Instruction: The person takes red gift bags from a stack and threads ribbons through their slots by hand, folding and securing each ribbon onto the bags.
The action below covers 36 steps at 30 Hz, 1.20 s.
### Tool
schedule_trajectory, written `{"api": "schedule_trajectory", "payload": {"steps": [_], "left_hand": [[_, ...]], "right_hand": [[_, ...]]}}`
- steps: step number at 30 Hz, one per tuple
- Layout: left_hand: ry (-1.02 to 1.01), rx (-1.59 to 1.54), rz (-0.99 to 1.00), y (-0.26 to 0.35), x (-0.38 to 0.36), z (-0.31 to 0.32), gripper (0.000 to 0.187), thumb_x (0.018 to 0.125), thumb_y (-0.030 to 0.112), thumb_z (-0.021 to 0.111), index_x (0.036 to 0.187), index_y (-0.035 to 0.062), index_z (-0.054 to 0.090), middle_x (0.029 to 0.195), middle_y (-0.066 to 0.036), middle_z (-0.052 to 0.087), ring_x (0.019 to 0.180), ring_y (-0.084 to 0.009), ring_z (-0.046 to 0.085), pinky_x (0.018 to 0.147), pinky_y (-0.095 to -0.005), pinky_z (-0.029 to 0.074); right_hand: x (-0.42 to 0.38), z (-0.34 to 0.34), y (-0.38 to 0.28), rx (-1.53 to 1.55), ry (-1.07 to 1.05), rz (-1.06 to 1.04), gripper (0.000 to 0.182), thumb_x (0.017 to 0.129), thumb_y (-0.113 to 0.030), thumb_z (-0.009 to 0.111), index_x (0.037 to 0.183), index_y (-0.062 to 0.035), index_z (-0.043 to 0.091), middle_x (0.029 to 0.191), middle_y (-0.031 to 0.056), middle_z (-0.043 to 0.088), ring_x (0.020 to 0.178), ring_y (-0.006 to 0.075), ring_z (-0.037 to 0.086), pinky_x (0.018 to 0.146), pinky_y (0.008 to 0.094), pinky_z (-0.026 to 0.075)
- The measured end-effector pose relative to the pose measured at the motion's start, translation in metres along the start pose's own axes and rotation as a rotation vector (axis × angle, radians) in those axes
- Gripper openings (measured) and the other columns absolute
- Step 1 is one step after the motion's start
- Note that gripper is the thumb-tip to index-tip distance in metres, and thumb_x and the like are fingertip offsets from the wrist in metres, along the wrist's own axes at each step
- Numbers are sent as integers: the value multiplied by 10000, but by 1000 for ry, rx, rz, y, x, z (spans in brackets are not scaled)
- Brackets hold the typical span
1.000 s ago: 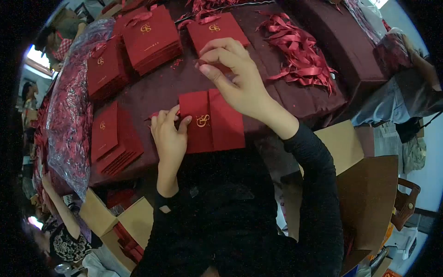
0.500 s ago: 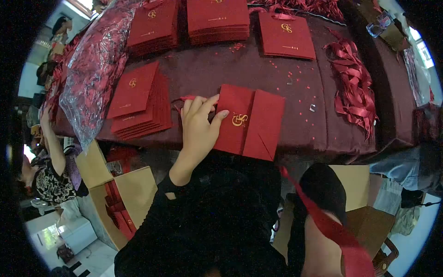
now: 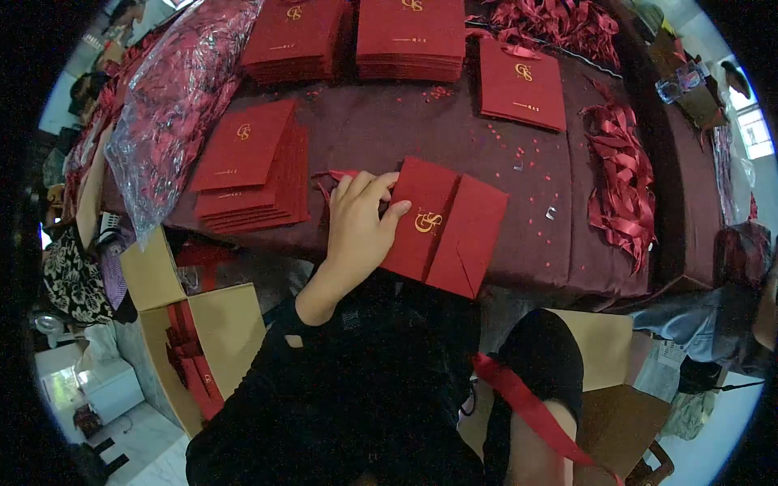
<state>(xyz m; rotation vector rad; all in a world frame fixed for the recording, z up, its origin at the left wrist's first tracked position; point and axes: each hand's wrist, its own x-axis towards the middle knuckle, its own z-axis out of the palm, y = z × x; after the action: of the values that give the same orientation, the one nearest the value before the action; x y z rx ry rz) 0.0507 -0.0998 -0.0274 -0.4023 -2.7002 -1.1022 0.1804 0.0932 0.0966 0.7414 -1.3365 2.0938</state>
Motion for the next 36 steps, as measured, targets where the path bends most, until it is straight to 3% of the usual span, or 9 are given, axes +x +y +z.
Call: {"api": "schedule_trajectory", "payload": {"steps": [7, 11, 13, 14, 17, 22, 24, 27, 36], "left_hand": [[47, 0, 15, 4, 1, 6, 350, 789, 132, 703, 1120, 54, 619, 979, -85, 582, 943, -295, 525, 810, -427, 388], [60, 91, 73, 8, -2, 9, 362, 797, 131, 695, 1142, 53, 621, 991, -93, 582, 950, -297, 522, 819, -426, 386], [86, 166, 114, 12, -3, 8, 360, 806, 139, 687, 1150, 51, 625, 991, -96, 582, 951, -297, 519, 832, -426, 384], [92, 176, 136, 12, -3, 9, 346, 810, 128, 681, 1146, 62, 633, 987, -88, 584, 949, -294, 518, 840, -428, 381], [71, 161, 118, 10, -3, 8, 328, 810, 117, 679, 1133, 71, 639, 982, -79, 584, 948, -289, 522, 839, -429, 379], [82, 92, 59, 5, -2, 12, 307, 790, 129, 708, 1092, 107, 656, 920, -39, 618, 907, -269, 540, 836, -414, 373], [56, 36, -5, 7, -1, 9, 307, 768, 124, 734, 1067, 118, 664, 870, -15, 632, 876, -250, 549, 829, -397, 370], [55, -40, -35, 6, 2, 10, 293, 758, 113, 748, 1039, 115, 666, 852, -7, 635, 868, -238, 554, 829, -384, 369], [-120, -179, -85, -6, 8, 3, 237, 787, 107, 720, 1013, 71, 658, 860, -39, 643, 860, -246, 558, 844, -370, 381]], "right_hand": [[11, 10, 8, -128, 65, 70, 150, 977, -142, 497, 929, -20, 571, 772, 63, 566, 661, 151, 508, 615, 267, 392], [34, 14, 50, -466, 184, 346, 157, 972, -142, 500, 917, -16, 576, 754, 61, 561, 632, 144, 498, 584, 260, 384], [36, 4, 92, -713, 117, 533, 160, 970, -142, 502, 912, -14, 579, 745, 60, 559, 617, 141, 492, 568, 257, 380], [30, -9, 119, -833, -34, 444, 109, 962, -75, 514, 921, 13, 564, 737, 121, 572, 622, 188, 531, 602, 306, 437], [10, -26, 156, -682, -217, 605, 130, 930, -96, 594, 905, 25, 558, 747, 182, 612, 611, 268, 637, 550, 354, 476], [3, -34, 154, -760, -234, 555, 100, 904, -48, 623, 908, 28, 559, 732, 144, 582, 599, 203, 622, 555, 309, 479], [2, -40, 155, -1006, -294, 294, 104, 865, -58, 643, 898, 8, 569, 750, 156, 591, 630, 277, 624, 562, 341, 483], [3, -45, 152, -1159, -455, 295, 113, 837, -97, 628, 842, -5, 563, 760, 137, 604, 693, 332, 628, 579, 406, 492], [-1, -43, 159, -1279, -565, 179, 155, 824, -152, 656, 819, -36, 553, 769, 110, 606, 688, 294, 642, 585, 389, 508]]}}
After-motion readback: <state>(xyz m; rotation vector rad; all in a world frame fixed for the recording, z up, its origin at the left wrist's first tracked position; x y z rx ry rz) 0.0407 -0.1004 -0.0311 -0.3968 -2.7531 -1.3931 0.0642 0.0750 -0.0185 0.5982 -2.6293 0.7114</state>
